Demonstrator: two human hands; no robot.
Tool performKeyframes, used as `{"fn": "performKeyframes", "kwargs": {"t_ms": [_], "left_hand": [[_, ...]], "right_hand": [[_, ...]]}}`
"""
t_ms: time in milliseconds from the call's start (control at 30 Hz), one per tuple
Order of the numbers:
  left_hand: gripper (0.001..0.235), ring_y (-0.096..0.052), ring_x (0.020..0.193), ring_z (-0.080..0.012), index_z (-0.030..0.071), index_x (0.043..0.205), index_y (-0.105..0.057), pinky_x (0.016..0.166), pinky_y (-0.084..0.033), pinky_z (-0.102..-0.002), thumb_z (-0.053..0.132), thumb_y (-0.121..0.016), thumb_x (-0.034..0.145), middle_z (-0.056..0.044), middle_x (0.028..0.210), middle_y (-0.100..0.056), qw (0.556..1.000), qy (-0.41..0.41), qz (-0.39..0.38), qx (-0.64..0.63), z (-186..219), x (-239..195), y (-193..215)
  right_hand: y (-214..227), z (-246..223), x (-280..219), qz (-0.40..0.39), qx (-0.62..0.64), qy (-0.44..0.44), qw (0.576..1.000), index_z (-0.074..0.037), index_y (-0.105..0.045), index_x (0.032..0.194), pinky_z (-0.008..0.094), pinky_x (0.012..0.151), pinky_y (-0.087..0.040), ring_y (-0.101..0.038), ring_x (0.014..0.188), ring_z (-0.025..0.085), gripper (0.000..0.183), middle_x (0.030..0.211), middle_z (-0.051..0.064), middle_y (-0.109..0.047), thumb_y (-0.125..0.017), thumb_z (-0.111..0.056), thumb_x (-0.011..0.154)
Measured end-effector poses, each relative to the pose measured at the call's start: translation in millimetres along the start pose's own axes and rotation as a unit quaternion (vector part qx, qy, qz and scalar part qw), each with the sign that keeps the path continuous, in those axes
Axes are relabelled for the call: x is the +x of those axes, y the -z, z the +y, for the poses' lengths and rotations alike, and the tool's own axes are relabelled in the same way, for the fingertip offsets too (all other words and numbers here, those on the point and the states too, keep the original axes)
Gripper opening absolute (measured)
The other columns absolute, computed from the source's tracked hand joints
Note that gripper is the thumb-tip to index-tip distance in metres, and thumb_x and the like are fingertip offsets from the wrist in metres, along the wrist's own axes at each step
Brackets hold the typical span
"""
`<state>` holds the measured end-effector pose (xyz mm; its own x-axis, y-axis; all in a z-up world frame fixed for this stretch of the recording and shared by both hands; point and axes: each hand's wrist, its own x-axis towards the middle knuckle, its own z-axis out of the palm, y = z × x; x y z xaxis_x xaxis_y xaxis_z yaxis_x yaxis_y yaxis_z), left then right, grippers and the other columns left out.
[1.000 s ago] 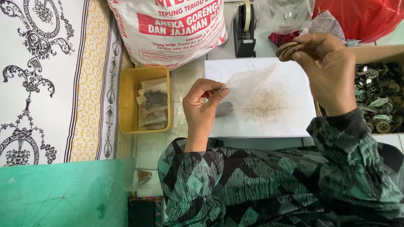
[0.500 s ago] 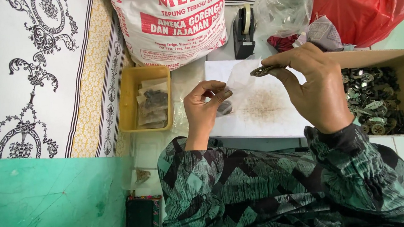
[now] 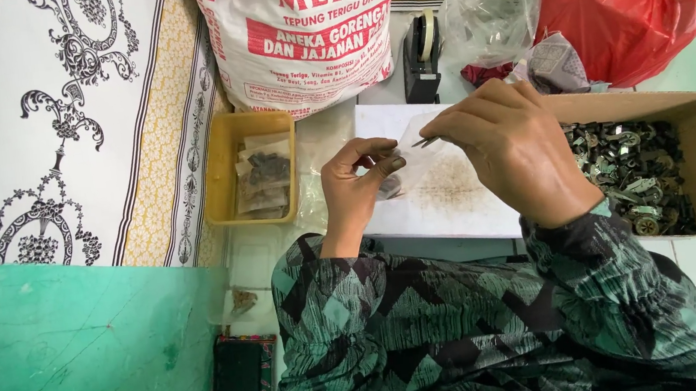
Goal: The person sits on the floor and packs buttons into small plastic bags. They place the filled bags into a yellow container and then sort through a box of buttons, picking out black ones and placing them on a white surface.
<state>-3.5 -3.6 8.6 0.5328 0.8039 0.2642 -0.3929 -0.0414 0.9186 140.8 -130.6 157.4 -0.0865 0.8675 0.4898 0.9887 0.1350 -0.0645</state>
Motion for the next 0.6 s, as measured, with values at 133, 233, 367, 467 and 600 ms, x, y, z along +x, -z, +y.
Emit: {"fn": "performKeyframes", "kwargs": {"t_ms": [133,233,367,467,600], "left_hand": [[0.022,-0.07,0.084,-0.0107,0.011,0.103,-0.078,0.072,-0.054,-0.023,0.004,-0.085,0.083,-0.003,0.09,-0.076,1.0,-0.012,0.002,0.012,-0.6,0.4,0.3],[0.021,-0.072,0.082,-0.0128,0.007,0.103,-0.077,0.074,-0.058,-0.023,0.002,-0.083,0.084,-0.006,0.091,-0.075,1.0,-0.007,-0.002,-0.002,3.3,-0.3,-0.7],[0.019,-0.068,0.081,-0.0104,0.011,0.102,-0.078,0.071,-0.058,-0.022,0.005,-0.083,0.085,-0.003,0.09,-0.075,1.0,0.002,-0.006,0.011,4.8,0.0,-1.2],[0.02,-0.068,0.082,-0.0107,0.011,0.102,-0.078,0.072,-0.057,-0.023,0.005,-0.084,0.084,-0.003,0.09,-0.075,1.0,-0.002,-0.008,0.014,4.2,0.2,-0.7],[0.021,-0.068,0.082,-0.0107,0.011,0.102,-0.078,0.073,-0.055,-0.023,0.003,-0.084,0.084,-0.003,0.09,-0.076,1.0,-0.002,-0.002,0.031,4.6,0.1,0.0]], "right_hand": [[-5.4,0.9,-2.0,-0.023,-0.025,0.008,0.999,-0.012,-0.08,0.112,0.037,0.079,-0.044,-0.064,0.095,0.024,0.02,0.106,0.003,-0.079,-0.073,0.001,0.098],[-5.6,1.5,-3.0,-0.029,-0.022,-0.004,0.999,-0.011,-0.079,0.111,0.038,0.08,-0.044,-0.064,0.094,0.024,0.018,0.105,0.002,-0.078,-0.074,0.0,0.098],[-5.6,3.6,-1.5,-0.034,-0.03,0.003,0.999,-0.01,-0.078,0.106,0.038,0.078,-0.043,-0.063,0.094,0.024,0.013,0.105,0.003,-0.075,-0.077,-0.001,0.097],[-5.2,3.8,0.8,-0.038,-0.036,0.011,0.999,-0.012,-0.078,0.108,0.038,0.076,-0.044,-0.064,0.095,0.025,0.014,0.106,0.004,-0.074,-0.078,-0.004,0.097],[-8.5,7.3,-1.7,-0.016,-0.007,-0.004,1.0,-0.008,-0.076,0.107,0.041,0.079,-0.049,-0.059,0.098,0.029,0.011,0.108,0.008,-0.069,-0.08,-0.007,0.097]]}}
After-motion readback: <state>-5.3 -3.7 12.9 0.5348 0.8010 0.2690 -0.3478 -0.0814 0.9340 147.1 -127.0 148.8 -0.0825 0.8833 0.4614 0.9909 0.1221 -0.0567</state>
